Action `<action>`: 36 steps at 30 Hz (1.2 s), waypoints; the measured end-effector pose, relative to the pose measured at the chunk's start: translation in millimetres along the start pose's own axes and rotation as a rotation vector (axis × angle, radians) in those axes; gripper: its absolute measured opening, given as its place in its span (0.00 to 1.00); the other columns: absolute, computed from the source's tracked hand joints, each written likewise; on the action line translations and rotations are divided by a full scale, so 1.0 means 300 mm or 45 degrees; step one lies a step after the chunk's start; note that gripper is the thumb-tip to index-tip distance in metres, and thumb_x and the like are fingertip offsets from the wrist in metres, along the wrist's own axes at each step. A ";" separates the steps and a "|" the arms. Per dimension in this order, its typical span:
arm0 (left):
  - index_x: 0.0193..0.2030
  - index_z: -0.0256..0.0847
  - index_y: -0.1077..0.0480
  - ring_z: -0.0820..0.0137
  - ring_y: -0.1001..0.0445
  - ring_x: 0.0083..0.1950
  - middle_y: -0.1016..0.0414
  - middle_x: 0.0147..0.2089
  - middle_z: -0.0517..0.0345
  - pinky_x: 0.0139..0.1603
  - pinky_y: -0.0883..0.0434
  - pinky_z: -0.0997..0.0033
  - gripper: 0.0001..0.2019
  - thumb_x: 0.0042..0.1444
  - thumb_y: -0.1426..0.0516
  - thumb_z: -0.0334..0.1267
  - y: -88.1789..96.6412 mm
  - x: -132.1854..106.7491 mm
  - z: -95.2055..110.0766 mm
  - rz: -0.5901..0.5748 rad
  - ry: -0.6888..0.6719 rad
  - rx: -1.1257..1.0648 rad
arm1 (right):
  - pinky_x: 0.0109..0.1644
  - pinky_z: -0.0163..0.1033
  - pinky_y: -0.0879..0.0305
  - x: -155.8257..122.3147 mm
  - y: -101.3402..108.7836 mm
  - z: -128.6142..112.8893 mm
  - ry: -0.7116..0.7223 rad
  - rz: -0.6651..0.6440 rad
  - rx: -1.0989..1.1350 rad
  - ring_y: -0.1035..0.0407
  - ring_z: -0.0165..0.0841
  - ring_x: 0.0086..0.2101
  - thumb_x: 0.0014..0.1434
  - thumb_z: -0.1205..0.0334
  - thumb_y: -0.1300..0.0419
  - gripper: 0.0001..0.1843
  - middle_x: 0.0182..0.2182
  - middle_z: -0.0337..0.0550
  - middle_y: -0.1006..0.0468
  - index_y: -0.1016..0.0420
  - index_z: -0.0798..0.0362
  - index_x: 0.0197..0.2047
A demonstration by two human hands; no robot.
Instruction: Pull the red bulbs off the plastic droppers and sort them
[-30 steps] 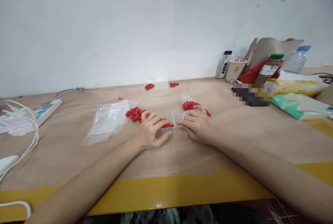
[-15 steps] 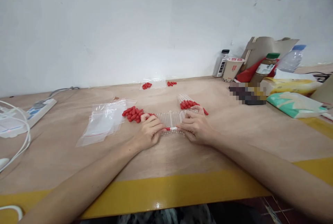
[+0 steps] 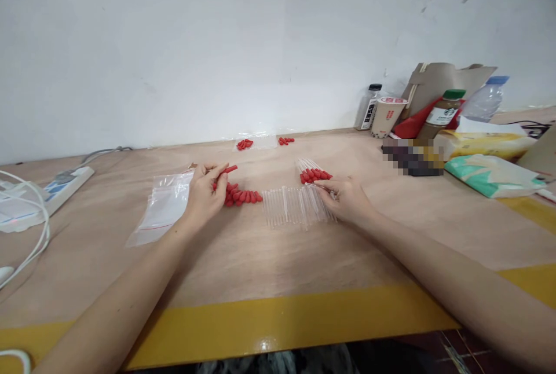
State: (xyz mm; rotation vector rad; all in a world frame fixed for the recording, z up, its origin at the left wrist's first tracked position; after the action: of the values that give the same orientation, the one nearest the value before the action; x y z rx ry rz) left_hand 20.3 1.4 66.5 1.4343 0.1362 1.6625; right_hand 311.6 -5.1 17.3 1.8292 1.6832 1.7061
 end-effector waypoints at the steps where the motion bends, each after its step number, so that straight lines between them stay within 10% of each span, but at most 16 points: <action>1: 0.45 0.39 0.27 0.66 0.31 0.41 0.33 0.38 0.53 0.38 0.31 0.68 0.14 0.55 0.50 0.35 0.000 0.003 -0.020 -0.010 0.036 0.027 | 0.37 0.37 0.46 -0.001 -0.002 -0.011 0.001 0.013 -0.023 0.30 0.31 0.27 0.55 0.64 0.47 0.11 0.28 0.40 0.21 0.23 0.52 0.34; 18: 0.37 0.41 0.28 0.68 0.29 0.34 0.25 0.36 0.57 0.35 0.32 0.70 0.11 0.51 0.46 0.44 -0.053 -0.020 -0.105 -0.302 0.139 0.080 | 0.51 0.47 0.57 -0.037 -0.023 -0.122 0.284 0.032 -0.365 0.35 0.35 0.36 0.57 0.58 0.46 0.10 0.31 0.40 0.22 0.24 0.50 0.33; 31: 0.38 0.42 0.28 0.64 0.30 0.39 0.26 0.35 0.54 0.45 0.35 0.60 0.11 0.55 0.47 0.45 -0.072 -0.034 -0.028 -0.244 -0.159 0.150 | 0.52 0.49 0.55 -0.056 -0.029 -0.118 0.311 -0.141 -0.330 0.37 0.38 0.41 0.57 0.44 0.48 0.21 0.36 0.44 0.23 0.24 0.49 0.40; 36: 0.43 0.44 0.29 0.59 0.33 0.48 0.28 0.44 0.52 0.52 0.41 0.54 0.17 0.52 0.45 0.52 -0.111 -0.068 0.142 -0.358 -0.368 0.152 | 0.51 0.47 0.53 -0.059 -0.031 -0.124 0.324 -0.152 -0.344 0.36 0.38 0.41 0.57 0.43 0.49 0.21 0.37 0.45 0.24 0.24 0.50 0.40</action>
State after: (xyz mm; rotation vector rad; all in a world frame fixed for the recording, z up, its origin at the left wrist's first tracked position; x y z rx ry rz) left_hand 72.3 -12.3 45.0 1.6463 0.2639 1.2242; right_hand 282.5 -35.5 13.1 1.4174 1.5154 2.0664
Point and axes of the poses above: each hand's wrist, its own x-axis towards the middle knuckle, its own y-axis out of the back of the hand, z = x × y, the point moved 6 cm from there along x, towards the middle knuckle
